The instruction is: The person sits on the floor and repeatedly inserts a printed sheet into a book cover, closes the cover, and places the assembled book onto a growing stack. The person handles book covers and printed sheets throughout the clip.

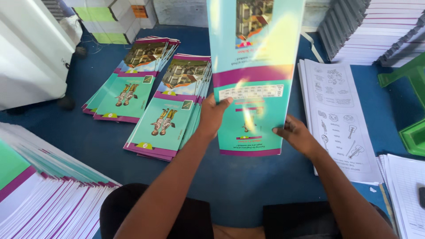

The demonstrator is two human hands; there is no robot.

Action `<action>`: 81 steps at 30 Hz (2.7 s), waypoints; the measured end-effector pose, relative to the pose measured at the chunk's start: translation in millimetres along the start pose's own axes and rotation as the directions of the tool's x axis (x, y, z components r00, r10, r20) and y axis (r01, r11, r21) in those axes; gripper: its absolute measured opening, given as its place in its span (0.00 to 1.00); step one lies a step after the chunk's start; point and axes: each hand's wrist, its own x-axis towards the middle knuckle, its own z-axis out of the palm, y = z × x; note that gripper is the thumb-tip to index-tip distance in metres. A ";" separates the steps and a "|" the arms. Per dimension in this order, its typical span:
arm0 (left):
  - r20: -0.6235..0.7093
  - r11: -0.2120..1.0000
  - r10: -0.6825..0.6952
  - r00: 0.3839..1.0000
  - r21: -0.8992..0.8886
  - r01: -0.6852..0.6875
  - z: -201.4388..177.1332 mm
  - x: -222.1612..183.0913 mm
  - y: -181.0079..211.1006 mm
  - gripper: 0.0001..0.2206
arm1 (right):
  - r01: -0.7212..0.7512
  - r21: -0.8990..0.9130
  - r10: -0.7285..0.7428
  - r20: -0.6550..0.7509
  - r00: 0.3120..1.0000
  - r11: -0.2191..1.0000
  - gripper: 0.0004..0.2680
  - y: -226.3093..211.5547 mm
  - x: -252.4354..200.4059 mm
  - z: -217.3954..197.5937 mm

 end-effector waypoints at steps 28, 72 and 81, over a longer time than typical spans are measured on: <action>-0.395 0.967 -0.130 0.909 0.151 0.204 -121.4 -49.3 229.8 0.12 | 0.165 0.246 -0.241 0.321 0.916 0.955 0.20 -176.4 6.0 116.1; -0.868 0.917 0.143 0.475 0.297 0.266 -320.7 -238.7 440.6 0.15 | 0.268 0.312 -0.410 0.648 0.642 0.912 0.16 -337.3 5.5 379.8; -0.913 0.890 0.192 0.360 0.317 0.328 -351.3 -247.5 414.2 0.14 | 0.300 0.176 -0.334 0.689 0.642 0.938 0.14 -334.5 25.0 406.5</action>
